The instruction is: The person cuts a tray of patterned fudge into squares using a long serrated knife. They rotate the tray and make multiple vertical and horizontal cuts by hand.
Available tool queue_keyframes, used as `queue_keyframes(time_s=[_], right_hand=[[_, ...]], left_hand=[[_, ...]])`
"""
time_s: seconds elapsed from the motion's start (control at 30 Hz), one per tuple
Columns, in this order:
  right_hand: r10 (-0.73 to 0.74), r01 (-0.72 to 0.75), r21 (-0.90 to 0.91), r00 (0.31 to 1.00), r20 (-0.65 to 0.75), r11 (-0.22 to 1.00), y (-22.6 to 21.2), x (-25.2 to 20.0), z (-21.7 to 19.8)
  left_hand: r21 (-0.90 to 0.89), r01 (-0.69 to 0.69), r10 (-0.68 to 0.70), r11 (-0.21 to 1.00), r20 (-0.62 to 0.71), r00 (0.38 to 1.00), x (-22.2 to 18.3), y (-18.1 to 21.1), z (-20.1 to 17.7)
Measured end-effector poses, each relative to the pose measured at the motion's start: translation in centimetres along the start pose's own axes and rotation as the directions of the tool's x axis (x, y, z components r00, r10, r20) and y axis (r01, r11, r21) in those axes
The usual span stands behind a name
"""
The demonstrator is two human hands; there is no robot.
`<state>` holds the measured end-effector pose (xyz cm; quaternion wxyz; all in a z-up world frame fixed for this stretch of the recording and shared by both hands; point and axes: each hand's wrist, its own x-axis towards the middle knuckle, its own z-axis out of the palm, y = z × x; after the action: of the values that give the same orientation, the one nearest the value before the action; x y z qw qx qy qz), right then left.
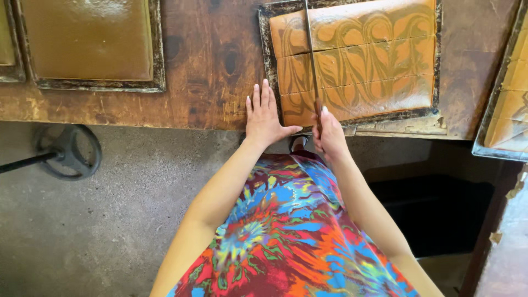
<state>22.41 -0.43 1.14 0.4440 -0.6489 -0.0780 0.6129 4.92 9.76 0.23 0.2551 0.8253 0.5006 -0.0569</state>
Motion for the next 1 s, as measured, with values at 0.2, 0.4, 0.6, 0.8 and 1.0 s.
queue_keyframes(time_s=[0.2,0.4,0.6,0.8,1.0], right_hand=[[-0.006,0.006,-0.007,1.000,-0.006,1.000,0.8,-1.1,-0.1],[0.002,-0.002,-0.004,1.000,-0.019,1.000,0.5,0.4,0.3],[0.077,-0.078,-0.026,0.996,-0.048,0.997,0.6,-1.5,-0.2],[-0.020,0.018,-0.092,0.999,-0.025,0.996,0.4,-0.1,0.0],[0.120,-0.121,0.000,0.991,-0.058,0.993,3.4,-4.4,-1.3]], left_hand=[[0.075,0.004,-0.003,0.997,-0.010,1.000,0.1,0.2,0.3],[0.078,0.007,-0.004,0.997,-0.044,0.999,0.0,0.5,0.5],[0.065,-0.011,0.016,0.998,-0.067,0.998,0.2,0.5,0.6],[0.096,-0.011,0.015,0.995,-0.040,0.999,0.5,0.4,0.7],[0.078,-0.016,0.018,0.997,-0.026,1.000,0.5,0.3,0.7]])
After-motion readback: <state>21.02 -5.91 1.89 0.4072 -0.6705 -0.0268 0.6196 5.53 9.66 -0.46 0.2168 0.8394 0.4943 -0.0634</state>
